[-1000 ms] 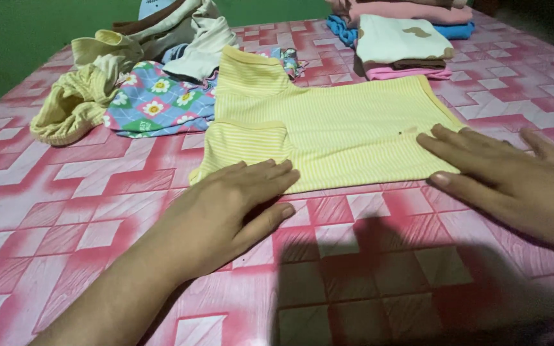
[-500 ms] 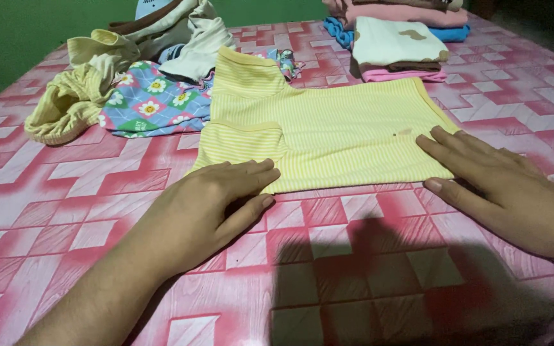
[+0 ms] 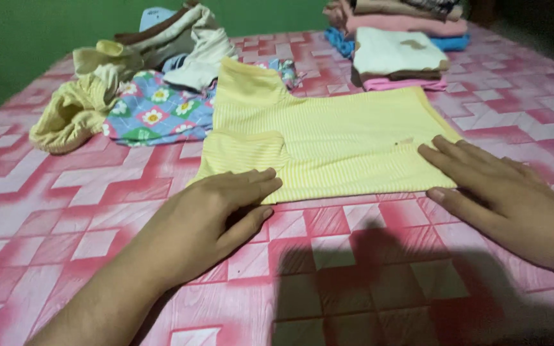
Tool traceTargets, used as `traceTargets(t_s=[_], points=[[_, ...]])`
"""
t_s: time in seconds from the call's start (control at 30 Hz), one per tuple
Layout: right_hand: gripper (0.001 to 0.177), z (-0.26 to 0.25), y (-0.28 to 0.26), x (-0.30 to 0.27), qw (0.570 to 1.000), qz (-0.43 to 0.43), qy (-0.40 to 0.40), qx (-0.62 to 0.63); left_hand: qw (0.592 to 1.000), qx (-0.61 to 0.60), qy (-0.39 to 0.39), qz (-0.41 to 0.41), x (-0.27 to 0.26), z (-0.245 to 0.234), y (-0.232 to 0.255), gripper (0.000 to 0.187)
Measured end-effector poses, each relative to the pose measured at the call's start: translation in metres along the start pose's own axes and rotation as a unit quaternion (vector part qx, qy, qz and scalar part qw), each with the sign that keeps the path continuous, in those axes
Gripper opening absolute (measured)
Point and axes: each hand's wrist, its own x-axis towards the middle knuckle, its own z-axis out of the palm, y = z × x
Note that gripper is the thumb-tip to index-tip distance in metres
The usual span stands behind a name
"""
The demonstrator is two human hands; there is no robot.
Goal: Folding various pieces of clothing on a bed.
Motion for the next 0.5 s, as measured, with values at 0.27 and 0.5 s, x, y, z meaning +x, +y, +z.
traceTargets(t_s=[0.27,0.5], points=[[0.075,0.002,-0.002,-0.002,0.999,0.026,-0.023,0.004,1.000,-0.023,-0.001,-0.001,-0.008,-0.007,0.004,0.038],[0.074,0.001,0.001,-0.002,1.000,0.013,-0.018,-0.011,0.903,-0.383,0.000,-0.195,-0.112,-0.079,0.019,0.035]])
